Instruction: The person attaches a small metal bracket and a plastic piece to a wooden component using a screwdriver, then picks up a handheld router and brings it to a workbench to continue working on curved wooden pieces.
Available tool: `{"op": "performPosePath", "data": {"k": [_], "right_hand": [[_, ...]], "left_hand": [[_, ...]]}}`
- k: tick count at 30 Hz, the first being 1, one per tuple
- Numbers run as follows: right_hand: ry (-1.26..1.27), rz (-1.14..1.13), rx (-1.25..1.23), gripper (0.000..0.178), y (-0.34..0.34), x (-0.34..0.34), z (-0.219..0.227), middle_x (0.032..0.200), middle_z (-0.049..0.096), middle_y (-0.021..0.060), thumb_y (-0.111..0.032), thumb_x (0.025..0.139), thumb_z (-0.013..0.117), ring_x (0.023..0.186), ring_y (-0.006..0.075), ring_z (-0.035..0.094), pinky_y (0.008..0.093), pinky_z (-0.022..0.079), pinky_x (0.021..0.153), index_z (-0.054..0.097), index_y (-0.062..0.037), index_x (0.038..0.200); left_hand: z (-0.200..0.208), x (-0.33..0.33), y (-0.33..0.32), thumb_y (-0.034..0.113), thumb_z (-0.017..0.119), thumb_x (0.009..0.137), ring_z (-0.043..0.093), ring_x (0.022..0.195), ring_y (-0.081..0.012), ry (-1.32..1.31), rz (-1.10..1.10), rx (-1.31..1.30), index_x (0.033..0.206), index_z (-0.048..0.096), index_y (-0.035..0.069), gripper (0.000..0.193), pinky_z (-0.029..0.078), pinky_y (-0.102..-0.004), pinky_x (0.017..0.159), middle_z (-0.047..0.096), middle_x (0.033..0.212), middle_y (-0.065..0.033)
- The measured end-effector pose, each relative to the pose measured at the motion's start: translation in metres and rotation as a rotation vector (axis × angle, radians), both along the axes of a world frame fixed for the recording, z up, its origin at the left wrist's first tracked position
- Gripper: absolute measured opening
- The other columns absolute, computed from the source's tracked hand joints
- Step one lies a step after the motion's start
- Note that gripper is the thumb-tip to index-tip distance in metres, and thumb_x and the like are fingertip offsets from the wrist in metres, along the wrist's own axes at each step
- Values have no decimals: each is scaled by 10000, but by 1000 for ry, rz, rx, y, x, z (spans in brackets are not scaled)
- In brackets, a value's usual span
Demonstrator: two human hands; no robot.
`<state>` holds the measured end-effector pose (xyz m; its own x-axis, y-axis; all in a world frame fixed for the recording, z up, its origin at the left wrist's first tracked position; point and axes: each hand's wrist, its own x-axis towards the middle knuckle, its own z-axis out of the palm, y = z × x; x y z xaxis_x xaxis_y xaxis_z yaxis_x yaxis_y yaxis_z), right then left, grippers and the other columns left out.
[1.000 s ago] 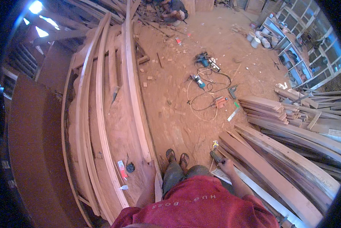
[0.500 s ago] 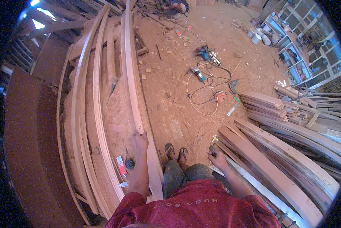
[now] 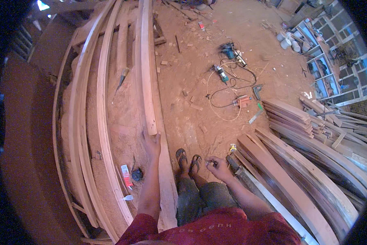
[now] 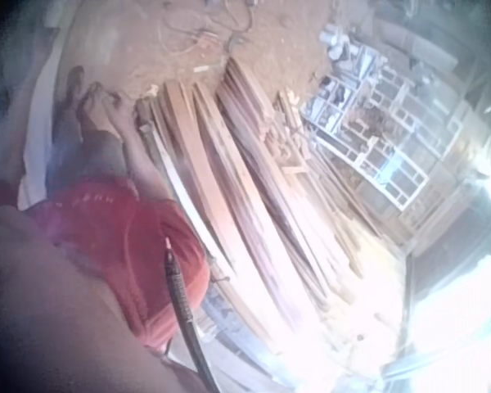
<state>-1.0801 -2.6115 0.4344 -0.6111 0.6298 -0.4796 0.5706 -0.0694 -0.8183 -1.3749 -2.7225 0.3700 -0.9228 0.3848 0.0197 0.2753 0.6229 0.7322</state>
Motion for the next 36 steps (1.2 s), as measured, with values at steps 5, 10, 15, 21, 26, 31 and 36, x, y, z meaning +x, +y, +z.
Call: {"op": "performPosePath", "data": {"k": [5,10,15,21,26,31,36], "right_hand": [[271,-95,114,295,-9,-86,-43,834,665,43,-209,817,729,693,92,547,252,461,643,664,-5,1021],[325,18,55,286,-23,-152,-65,834,671,29,-197,809,739,750,98,583,254,465,672,680,4,1004],[275,29,-59,249,-38,-196,-70,945,675,53,-110,813,722,846,106,600,251,467,744,679,-8,1036],[387,84,205,279,-53,-229,-84,1007,685,133,-59,803,694,939,196,649,305,501,832,656,2,1073],[313,10,199,262,-52,-237,-96,986,686,125,-46,803,679,904,185,656,302,515,797,653,-3,1060],[398,-24,225,208,-55,-240,-96,929,690,98,-75,828,671,820,124,632,264,497,727,666,-2,1023],[355,-54,219,144,-51,-242,-98,829,687,100,-92,830,674,692,121,599,259,473,635,691,-7,945]], "left_hand": [[0,5,-28,225,693,828,435,1183,-436,109,-126,129,1303,469,11,567,365,-478,1004,461,1274,-273],[-10,25,-50,143,662,854,564,1045,-348,-125,-159,199,1142,596,-17,337,440,-413,923,603,1100,-201],[-19,25,-54,92,613,894,625,979,-242,-295,-140,385,1118,622,-17,249,494,-329,839,638,1089,-170],[-31,1,-60,76,623,890,627,977,-199,-332,-136,483,1140,626,6,260,496,-305,834,651,1086,-136],[-36,-14,-52,93,659,874,620,938,-147,-425,-144,545,1098,654,10,239,494,-271,808,665,1037,-115],[-34,-24,-48,66,655,877,616,910,-110,-345,-147,393,1064,659,-12,203,496,-251,803,678,984,-74],[-41,-32,-44,71,671,856,650,861,-135,-319,-184,501,1036,668,2,192,516,-264,749,683,956,-98]]}}
